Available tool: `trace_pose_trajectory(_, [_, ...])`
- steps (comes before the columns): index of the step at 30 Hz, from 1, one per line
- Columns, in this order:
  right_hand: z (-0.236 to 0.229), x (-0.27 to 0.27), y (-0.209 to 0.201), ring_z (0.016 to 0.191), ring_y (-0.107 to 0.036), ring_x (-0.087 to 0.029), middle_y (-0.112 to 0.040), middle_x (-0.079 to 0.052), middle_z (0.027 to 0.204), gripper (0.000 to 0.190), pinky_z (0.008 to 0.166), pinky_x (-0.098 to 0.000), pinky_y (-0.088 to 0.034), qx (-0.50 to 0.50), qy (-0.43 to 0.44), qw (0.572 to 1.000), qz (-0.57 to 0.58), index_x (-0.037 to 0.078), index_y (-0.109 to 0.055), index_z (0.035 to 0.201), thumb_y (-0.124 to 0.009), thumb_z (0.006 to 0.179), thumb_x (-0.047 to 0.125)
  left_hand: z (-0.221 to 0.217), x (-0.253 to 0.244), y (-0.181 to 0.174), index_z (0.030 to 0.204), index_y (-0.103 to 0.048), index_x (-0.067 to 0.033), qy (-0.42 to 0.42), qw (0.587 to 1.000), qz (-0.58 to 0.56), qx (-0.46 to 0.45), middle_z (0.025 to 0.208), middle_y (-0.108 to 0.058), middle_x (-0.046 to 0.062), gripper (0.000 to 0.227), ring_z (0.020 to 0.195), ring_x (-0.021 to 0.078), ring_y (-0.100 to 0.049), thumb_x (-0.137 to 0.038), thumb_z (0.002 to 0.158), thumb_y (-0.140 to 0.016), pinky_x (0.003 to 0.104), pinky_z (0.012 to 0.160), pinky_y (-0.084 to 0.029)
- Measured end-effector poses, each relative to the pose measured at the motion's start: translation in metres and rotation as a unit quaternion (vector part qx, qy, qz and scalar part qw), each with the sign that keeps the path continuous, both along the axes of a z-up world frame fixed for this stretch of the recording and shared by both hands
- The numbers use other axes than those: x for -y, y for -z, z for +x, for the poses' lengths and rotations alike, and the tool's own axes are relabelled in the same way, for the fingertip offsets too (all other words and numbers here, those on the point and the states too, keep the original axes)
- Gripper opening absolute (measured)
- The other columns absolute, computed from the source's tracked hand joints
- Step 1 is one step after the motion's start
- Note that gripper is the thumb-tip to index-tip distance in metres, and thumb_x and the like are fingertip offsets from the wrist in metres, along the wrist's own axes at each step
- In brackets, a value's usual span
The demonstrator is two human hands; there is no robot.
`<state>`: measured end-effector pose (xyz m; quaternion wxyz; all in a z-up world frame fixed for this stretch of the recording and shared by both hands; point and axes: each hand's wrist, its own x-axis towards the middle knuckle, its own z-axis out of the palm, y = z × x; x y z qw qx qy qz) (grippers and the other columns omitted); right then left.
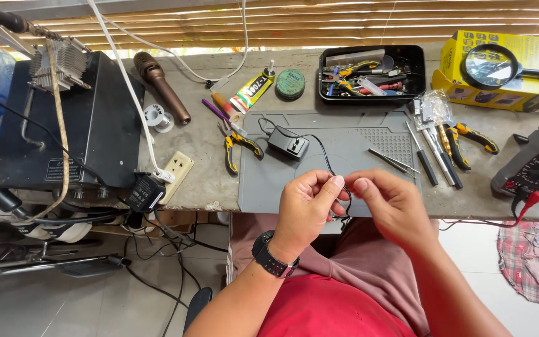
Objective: The person holds a black power adapter and uses tweezers to strip the insulation from the end of its wire. They then twist the exposed wires together by hand.
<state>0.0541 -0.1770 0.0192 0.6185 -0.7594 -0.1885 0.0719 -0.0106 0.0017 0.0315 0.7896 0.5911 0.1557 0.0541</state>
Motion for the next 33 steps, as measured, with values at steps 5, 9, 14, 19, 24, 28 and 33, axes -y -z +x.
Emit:
trace_pose_trajectory(5, [-0.013,-0.012,-0.014,0.085,-0.074,-0.014,-0.084,-0.010,0.085,0.021,0.088,-0.0380,-0.069,-0.066,-0.002,0.997,0.035,0.008,-0.090,0.123,-0.073,0.112,0.015,0.003,0.002,-0.003,0.111,-0.078,0.0027,0.004,0.999,0.030,0.011,0.086,-0.085,0.023,0.012,0.064,0.0198,-0.082,-0.009,0.111,-0.076,0.023,0.049,-0.061])
trace_pose_trajectory(9, [-0.013,-0.009,-0.004,0.080,-0.083,-0.019,-0.087,-0.016,0.089,0.016,0.081,-0.0384,-0.071,-0.120,0.012,0.991,0.060,0.002,-0.088,0.119,-0.077,0.108,0.008,0.005,0.003,-0.001,0.114,-0.075,0.0023,0.025,0.999,0.046,0.011,0.090,-0.086,0.022,0.012,0.067,0.0195,-0.083,-0.010,0.111,-0.075,0.024,0.053,-0.062])
trace_pose_trajectory(14, [-0.008,0.000,-0.017,0.075,-0.069,-0.013,-0.078,-0.010,0.075,0.010,0.075,-0.0329,-0.065,-0.103,0.029,0.993,0.046,0.002,-0.089,0.110,-0.082,0.106,0.007,0.012,0.002,0.002,0.101,-0.081,-0.0034,0.033,0.996,0.075,0.030,0.085,-0.085,0.017,0.016,0.069,0.0160,-0.080,-0.017,0.110,-0.081,0.024,0.056,-0.062])
trace_pose_trajectory(19, [-0.002,0.013,-0.015,0.074,-0.068,-0.015,-0.076,-0.010,0.073,0.006,0.075,-0.0340,-0.063,-0.128,0.051,0.989,0.049,0.002,-0.087,0.103,-0.083,0.104,0.006,0.009,-0.001,0.013,0.092,-0.082,-0.0073,0.067,0.992,0.103,0.027,0.078,-0.083,0.012,0.021,0.071,0.0138,-0.078,-0.019,0.109,-0.083,0.025,0.060,-0.063])
trace_pose_trajectory(24, [-0.002,0.021,-0.018,0.078,-0.070,-0.014,-0.078,-0.011,0.077,0.009,0.079,-0.0329,-0.062,-0.152,0.043,0.985,0.070,-0.001,-0.086,0.103,-0.086,0.103,0.008,0.004,-0.005,0.014,0.065,-0.070,-0.0100,0.110,0.981,0.156,0.014,0.051,-0.064,0.006,0.056,0.054,0.0100,-0.054,-0.027,0.119,-0.072,0.023,0.051,-0.049])
trace_pose_trajectory(28, [-0.001,0.021,-0.012,0.079,-0.070,-0.014,-0.078,-0.011,0.077,0.009,0.081,-0.0321,-0.062,-0.169,0.030,0.981,0.087,-0.001,-0.084,0.100,-0.086,0.103,0.006,0.006,-0.001,0.008,0.079,-0.076,-0.0095,0.101,0.983,0.146,0.052,0.061,-0.067,0.005,0.038,0.070,0.0061,-0.054,-0.023,0.114,-0.081,0.024,0.058,-0.050])
trace_pose_trajectory(33, [-0.004,0.014,-0.001,0.080,-0.067,-0.013,-0.076,-0.010,0.078,0.008,0.082,-0.0317,-0.060,-0.186,-0.007,0.977,0.105,-0.003,-0.081,0.099,-0.086,0.102,0.003,0.009,0.000,0.000,0.100,-0.082,-0.0121,0.051,0.979,0.175,0.090,0.086,-0.082,0.003,0.017,0.084,0.0096,-0.071,-0.025,0.112,-0.082,0.022,0.066,-0.058])
